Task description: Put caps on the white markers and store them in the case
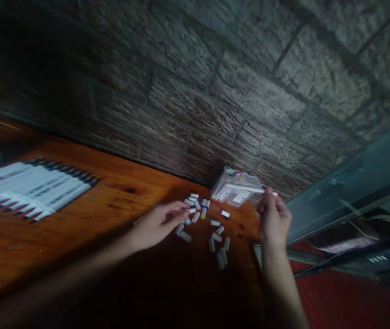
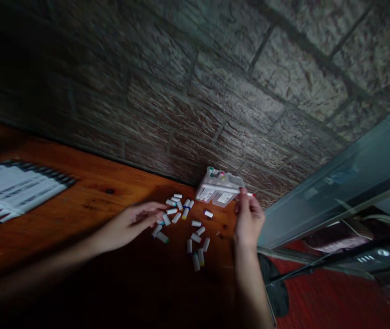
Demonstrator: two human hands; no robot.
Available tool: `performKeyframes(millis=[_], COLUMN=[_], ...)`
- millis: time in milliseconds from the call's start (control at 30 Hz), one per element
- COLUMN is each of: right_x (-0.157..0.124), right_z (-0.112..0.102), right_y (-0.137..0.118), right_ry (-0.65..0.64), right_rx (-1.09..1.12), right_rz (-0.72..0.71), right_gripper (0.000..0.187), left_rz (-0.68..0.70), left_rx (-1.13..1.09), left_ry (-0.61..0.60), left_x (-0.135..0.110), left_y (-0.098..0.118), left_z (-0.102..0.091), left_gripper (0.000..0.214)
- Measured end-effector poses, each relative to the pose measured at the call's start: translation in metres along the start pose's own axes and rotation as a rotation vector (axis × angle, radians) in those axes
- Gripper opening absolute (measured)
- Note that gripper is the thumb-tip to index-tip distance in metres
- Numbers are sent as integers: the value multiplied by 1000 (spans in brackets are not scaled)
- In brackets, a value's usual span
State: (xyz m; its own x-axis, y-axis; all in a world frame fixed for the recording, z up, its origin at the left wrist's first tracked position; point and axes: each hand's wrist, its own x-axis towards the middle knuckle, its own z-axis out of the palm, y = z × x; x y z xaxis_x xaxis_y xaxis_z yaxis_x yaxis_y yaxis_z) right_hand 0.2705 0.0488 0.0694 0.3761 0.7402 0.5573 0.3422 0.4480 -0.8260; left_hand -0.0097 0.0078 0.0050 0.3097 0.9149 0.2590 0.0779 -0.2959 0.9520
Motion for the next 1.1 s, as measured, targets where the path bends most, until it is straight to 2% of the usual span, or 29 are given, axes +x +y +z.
performKeyframes(millis=[67,133,200,300,433,533,700,800,933,1100], right_x=[43,79,103,113,100,84,42,5,-31,-36], right_z=[-19,-32,-35,-24,1,7,4,9,12,-9], right_y=[-6,-13,-17,-14,-2,7,21,33,43,45], right_ry=[124,155,70,-32,-157,-179,-74,-78,-240,-508], right_rx=[-194,-412,-626,-718,-744,-729,-605,-523,-470,-470], right_rz=[-115,-164,-155,-130,-113,-93,-85,-77,-25,88], right_gripper=[49,54,56,47,36,35,62,65,49,35], left_rz=[17,40,62,75,112,123,156,182,173,128], left_rx=[26,63,100,151,227,295,403,526,656,704], left_ry=[34,46,39,18,21,36,60,66,93,109], left_x=[1,0,0,0,1,3,6,6,6,9], left_y=[-2,-2,-2,-2,-4,-8,-12,-16,-22,-25], left_z=[-3,-5,-5,-5,-8,-11,-13,-15,-20,-23], left_gripper=[33,32,32,34,36,37,37,34,33,35])
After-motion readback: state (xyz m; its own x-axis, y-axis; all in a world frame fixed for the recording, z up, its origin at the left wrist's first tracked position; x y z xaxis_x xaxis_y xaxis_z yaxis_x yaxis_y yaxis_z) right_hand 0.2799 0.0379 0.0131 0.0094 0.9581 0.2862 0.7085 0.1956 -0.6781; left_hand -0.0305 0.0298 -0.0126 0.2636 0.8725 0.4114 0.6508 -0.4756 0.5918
